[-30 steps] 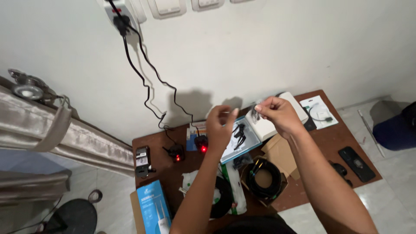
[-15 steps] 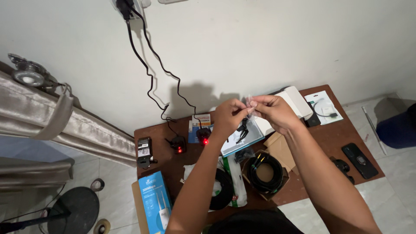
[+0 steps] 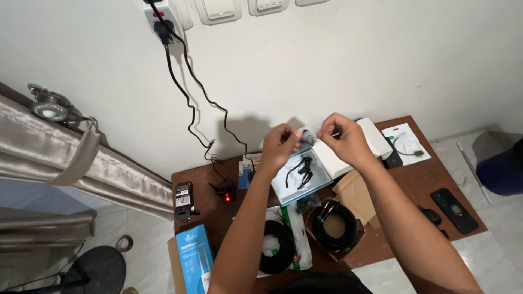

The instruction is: The person unboxes a walkie-talkie, removes accessories from a plastic bag, and attaches a belt clip and earpiece to the device. They then place the walkie-talkie on a charging dock and handle additional cables and accessories.

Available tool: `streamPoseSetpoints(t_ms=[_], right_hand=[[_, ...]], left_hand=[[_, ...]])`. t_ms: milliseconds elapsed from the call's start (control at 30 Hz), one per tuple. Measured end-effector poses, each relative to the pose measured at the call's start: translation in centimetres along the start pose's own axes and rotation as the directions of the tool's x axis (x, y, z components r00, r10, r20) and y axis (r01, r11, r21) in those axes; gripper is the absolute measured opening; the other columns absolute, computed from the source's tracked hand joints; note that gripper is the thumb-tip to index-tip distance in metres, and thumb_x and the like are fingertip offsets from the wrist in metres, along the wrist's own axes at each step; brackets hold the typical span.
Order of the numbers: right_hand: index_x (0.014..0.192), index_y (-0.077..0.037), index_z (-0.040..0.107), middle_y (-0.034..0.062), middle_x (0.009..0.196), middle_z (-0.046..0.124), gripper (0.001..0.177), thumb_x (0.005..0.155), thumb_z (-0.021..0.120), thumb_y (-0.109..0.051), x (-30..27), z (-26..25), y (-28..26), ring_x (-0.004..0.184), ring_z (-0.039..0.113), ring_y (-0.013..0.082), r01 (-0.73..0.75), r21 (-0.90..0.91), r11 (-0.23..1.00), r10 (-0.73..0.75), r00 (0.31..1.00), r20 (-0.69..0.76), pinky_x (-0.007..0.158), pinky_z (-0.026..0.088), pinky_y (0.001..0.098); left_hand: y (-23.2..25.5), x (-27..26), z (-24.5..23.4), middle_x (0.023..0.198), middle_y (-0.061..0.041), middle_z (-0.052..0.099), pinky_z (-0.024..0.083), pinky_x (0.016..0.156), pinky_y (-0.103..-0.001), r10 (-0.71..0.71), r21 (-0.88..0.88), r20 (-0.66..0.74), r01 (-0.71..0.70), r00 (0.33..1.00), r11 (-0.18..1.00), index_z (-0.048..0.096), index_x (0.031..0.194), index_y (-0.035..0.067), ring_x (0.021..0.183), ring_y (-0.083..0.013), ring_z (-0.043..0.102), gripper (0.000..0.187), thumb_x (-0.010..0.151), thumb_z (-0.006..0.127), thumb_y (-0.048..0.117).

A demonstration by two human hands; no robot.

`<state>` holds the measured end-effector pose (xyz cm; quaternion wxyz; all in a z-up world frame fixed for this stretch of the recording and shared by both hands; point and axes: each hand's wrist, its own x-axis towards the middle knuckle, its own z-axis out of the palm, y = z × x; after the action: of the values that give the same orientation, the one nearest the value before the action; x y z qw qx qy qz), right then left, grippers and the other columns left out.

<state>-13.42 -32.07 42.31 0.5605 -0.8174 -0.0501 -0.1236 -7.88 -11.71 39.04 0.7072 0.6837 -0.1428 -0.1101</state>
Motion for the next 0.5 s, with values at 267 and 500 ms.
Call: streamPoseSetpoints(t_ms=[267,500], right_hand=[[0.102,-0.001,0.078,0.0140,0.101,0.076,0.016,0.092,0.078,-0.013,-1.1,1.1,-4.0,0.089,0.073,0.0216,0.053,-0.382,0.923,-0.070,0.997,-0.033,0.079,0.057,0.0312],[0.123,-0.007,0.073,0.0073,0.107,0.078,0.031,0.092,0.068,-0.006,-1.8,1.4,-2.9,0.092,0.074,0.0141,-0.170,-0.030,0.985,0.171,0.984,0.050,0.082,0.060,0.0287]], left_hand=[[1.8,-1.7,2.7,0.074,-0.005,0.058,0.045,0.060,-0.031,0.360,0.197,-0.018,-0.350,0.933,0.916,0.061,0.086,0.003,0.065,-0.0135,0.054,0.020,0.097,0.072,0.016],[3.0,-3.8,3.1,0.091,-0.006,0.060,0.050,0.077,-0.034,0.549,0.310,0.025,-0.529,0.835,0.790,0.059,0.092,0.006,0.084,-0.0193,0.060,0.013,0.096,0.070,0.013]])
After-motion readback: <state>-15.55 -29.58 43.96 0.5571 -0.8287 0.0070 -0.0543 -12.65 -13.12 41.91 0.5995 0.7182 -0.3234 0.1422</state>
